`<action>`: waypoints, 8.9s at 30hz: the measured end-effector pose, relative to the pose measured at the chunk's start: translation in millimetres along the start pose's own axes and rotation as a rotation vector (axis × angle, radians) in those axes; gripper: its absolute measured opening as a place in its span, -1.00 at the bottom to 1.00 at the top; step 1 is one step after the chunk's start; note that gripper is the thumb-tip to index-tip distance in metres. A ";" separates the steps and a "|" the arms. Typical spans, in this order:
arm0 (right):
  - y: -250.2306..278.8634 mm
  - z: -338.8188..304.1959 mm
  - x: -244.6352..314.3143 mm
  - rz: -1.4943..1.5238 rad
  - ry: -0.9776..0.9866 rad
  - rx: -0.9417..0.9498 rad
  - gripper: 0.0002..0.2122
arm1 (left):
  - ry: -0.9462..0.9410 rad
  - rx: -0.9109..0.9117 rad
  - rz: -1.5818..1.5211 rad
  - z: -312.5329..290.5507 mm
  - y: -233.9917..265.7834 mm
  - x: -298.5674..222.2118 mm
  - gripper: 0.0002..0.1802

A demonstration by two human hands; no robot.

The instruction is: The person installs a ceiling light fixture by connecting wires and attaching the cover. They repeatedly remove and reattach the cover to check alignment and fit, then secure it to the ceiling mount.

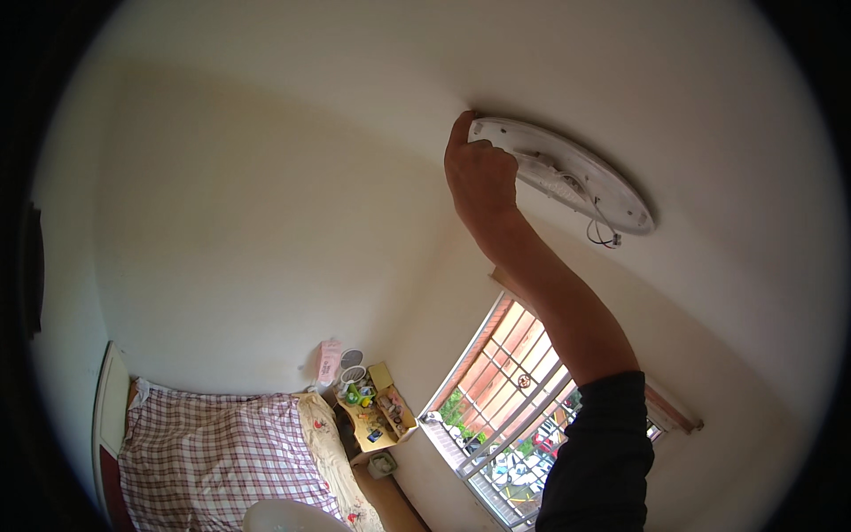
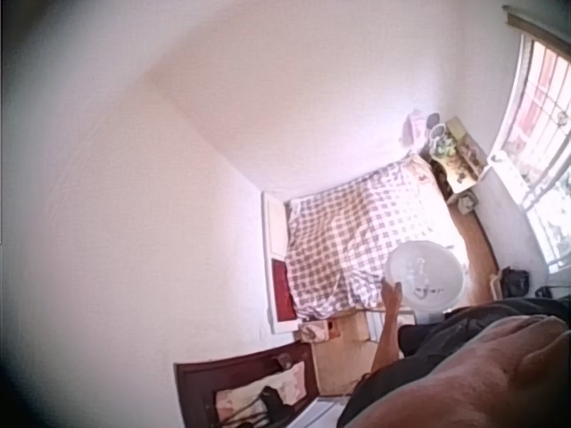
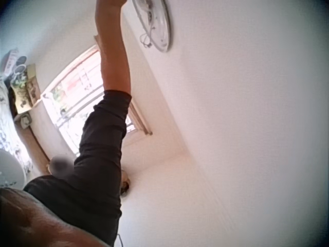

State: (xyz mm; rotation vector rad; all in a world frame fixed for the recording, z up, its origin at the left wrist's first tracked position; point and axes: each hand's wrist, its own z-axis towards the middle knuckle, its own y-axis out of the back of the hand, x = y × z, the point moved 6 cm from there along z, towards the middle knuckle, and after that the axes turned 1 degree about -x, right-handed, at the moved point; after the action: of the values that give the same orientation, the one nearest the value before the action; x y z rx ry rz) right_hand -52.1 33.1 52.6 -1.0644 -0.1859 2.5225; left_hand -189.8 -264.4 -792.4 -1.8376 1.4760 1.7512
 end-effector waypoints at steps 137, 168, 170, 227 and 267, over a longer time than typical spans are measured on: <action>2.6 -290.4 -157.6 1.787 -0.352 -0.545 -0.34 | -0.493 0.337 -0.854 -106.8 162.3 -635.4 -0.60; -163.7 -277.0 -167.2 1.880 -0.978 -0.389 -0.60 | -1.450 -0.230 -0.137 -159.6 193.6 -811.4 -0.41; -167.7 -276.0 -169.2 1.847 -1.007 -0.412 -0.62 | -1.462 -0.243 -0.123 -158.9 192.9 -814.8 -0.42; -206.1 -239.2 -152.6 1.861 -1.332 -0.746 -0.59 | -1.666 -0.752 0.167 -219.1 193.9 -838.2 -0.37; -193.6 -230.4 -158.1 1.756 -1.643 -0.713 -0.61 | -1.780 -0.938 0.033 -214.2 198.6 -837.1 -0.32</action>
State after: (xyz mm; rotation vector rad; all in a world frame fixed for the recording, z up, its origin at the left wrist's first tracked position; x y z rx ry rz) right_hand 271.0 138.7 47.3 2.1900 -0.8503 4.0044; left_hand -30.6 -94.5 63.1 0.2179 -0.0964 2.7790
